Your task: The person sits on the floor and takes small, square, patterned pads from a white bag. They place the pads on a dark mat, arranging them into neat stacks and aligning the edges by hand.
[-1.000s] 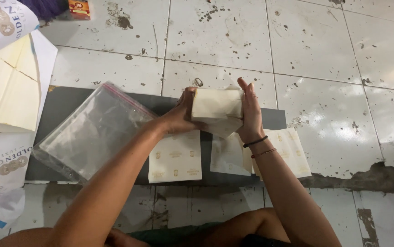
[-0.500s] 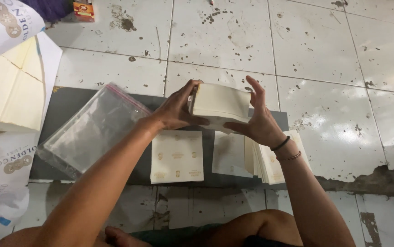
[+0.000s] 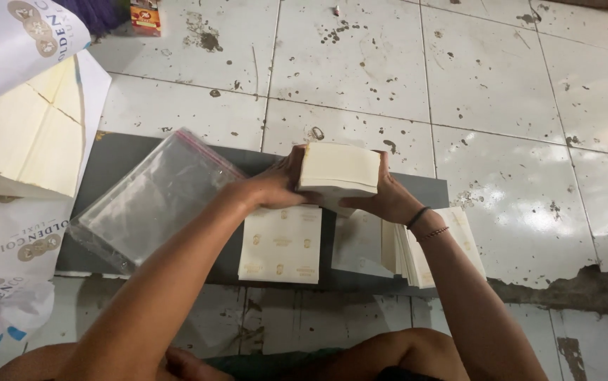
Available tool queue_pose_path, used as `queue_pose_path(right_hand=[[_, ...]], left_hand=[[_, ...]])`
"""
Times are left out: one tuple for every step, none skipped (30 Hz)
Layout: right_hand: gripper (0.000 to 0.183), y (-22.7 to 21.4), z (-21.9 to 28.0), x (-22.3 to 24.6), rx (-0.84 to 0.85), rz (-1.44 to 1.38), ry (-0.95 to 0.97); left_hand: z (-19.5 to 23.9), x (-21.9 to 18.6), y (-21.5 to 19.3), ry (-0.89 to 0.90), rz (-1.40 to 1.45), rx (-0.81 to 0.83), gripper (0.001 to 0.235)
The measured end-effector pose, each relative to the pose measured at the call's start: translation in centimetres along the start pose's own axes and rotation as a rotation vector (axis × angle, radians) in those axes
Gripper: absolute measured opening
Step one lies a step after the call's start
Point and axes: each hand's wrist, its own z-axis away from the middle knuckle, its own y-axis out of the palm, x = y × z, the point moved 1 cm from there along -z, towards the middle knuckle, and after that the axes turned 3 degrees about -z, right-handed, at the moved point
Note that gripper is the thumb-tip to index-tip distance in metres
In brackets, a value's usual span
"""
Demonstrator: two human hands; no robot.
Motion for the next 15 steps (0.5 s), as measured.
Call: queue_pose_path(right_hand=[[0.096,-0.2,0.5,1.5,0.001,0.000,0.000],[0.096,-0.6,0.9,3.0,-0.069,-0.059,0.049],[0.096,-1.0,1.3,4.4,-0.139,-0.116,0.097],[0.096,-1.7,0.8,5.1,-0.140,-0.115,0.094],[0.093,-2.2,0.6,5.7,-0.158,-0.184,0.072],[0.091,-2.7,0.3,6.4,-0.177,-0.252,0.050],[0.091,-3.1,-0.2,7.2,-0.176,-0.254,0.053],[0.085,-3.5,-0.7,8.0,-0.214,-0.376,0.109],[0.081,-4.1,-1.3,8.8,-0.254,-0.497,0.164],[0.081,-3.8,-1.7,8.0,-0.256,-0.497,0.165],[0.086,-3.5,-2.3,7.1,-0.262,-0.627,0.271],[0.092,-3.1,-2.8,6.2,-0.266,-0.757,0.378],[0.092,-2.7,-2.9,6.7,-0.266,-0.757,0.379],[0.096,-2.3,-3.0,7.0,-0.241,-0.783,0.462],[0.101,-1.9,-3.1,7.4,-0.216,-0.810,0.543]], left_hand=[[0.2,-0.7,-0.5,-0.001,0.000,0.000,0.113],[0.4,-1.4,-0.9,0.014,-0.011,-0.022,0.105],[0.5,-2.2,-1.5,0.031,-0.023,-0.046,0.098],[0.8,-3.2,-2.3,0.032,-0.025,-0.048,0.098],[1.2,-4.1,-2.9,0.033,0.087,-0.071,0.094],[1.5,-5.0,-3.5,0.033,0.199,-0.093,0.091],[0.6,-3.4,-2.9,0.032,0.200,-0.091,0.091],[-0.2,-1.7,-2.4,-0.012,0.240,-0.128,0.092],[-1.2,-0.1,-2.0,-0.052,0.278,-0.167,0.094],[-0.6,-2.7,-2.9,-0.051,0.277,-0.165,0.094],[0.0,-5.2,-4.0,-0.097,0.319,-0.170,0.102],[0.6,-7.7,-5.0,-0.142,0.361,-0.175,0.112],[1.0,-7.2,-4.9,-0.143,0.362,-0.175,0.112],[1.4,-6.6,-4.8,-0.259,0.392,-0.149,0.116],[1.8,-5.9,-4.7,-0.376,0.420,-0.124,0.120]])
